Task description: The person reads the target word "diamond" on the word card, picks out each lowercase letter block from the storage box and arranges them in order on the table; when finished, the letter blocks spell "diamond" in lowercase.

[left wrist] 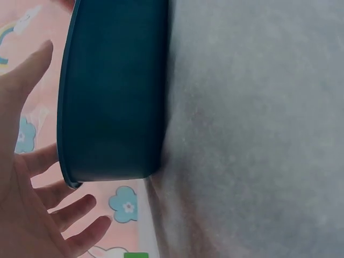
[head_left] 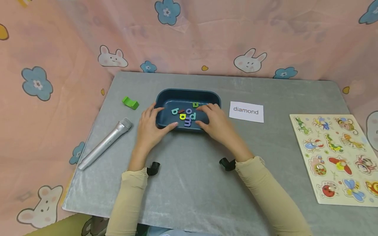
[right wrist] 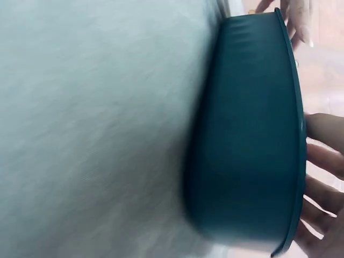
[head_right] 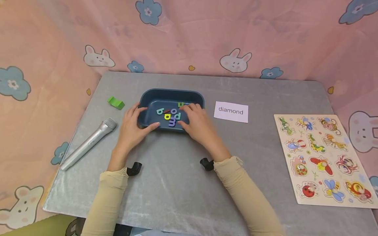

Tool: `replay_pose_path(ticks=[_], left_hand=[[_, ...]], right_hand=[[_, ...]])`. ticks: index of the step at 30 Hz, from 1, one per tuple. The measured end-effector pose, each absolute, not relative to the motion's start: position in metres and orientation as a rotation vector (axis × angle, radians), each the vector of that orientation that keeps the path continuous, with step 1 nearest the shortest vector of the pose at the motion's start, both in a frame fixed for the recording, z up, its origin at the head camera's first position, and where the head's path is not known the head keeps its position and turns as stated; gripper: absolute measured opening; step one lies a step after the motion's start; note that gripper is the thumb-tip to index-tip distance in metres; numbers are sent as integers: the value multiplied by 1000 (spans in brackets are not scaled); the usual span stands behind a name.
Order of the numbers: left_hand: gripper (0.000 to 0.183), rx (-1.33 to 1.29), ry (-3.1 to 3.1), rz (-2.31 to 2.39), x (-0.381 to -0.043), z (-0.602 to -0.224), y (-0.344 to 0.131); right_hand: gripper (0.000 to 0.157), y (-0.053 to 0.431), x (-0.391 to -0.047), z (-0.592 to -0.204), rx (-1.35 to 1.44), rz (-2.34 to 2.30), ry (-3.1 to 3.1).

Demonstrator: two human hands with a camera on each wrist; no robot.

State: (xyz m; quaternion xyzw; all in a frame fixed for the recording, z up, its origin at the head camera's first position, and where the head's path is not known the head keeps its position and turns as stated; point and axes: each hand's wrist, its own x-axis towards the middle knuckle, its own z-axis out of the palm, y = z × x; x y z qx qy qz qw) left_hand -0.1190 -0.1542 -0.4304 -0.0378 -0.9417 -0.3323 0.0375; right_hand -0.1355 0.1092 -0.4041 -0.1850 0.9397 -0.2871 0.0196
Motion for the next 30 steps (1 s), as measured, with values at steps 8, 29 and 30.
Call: replay_pose_path(ticks=[8,29,30], left_hand=[[94,-44,-2909,-1122,-120,-433,-157],[103,144,-2895,-1280,-118,-436,-152],[104,147,-2897,-1282,-118,-436,-152]], right_hand=[[34,88,-159,-406,-478,-780,2795],[28,77,-186,-423,-486,-647,2778],[27,77,-186,-423,-489,-642,2779]])
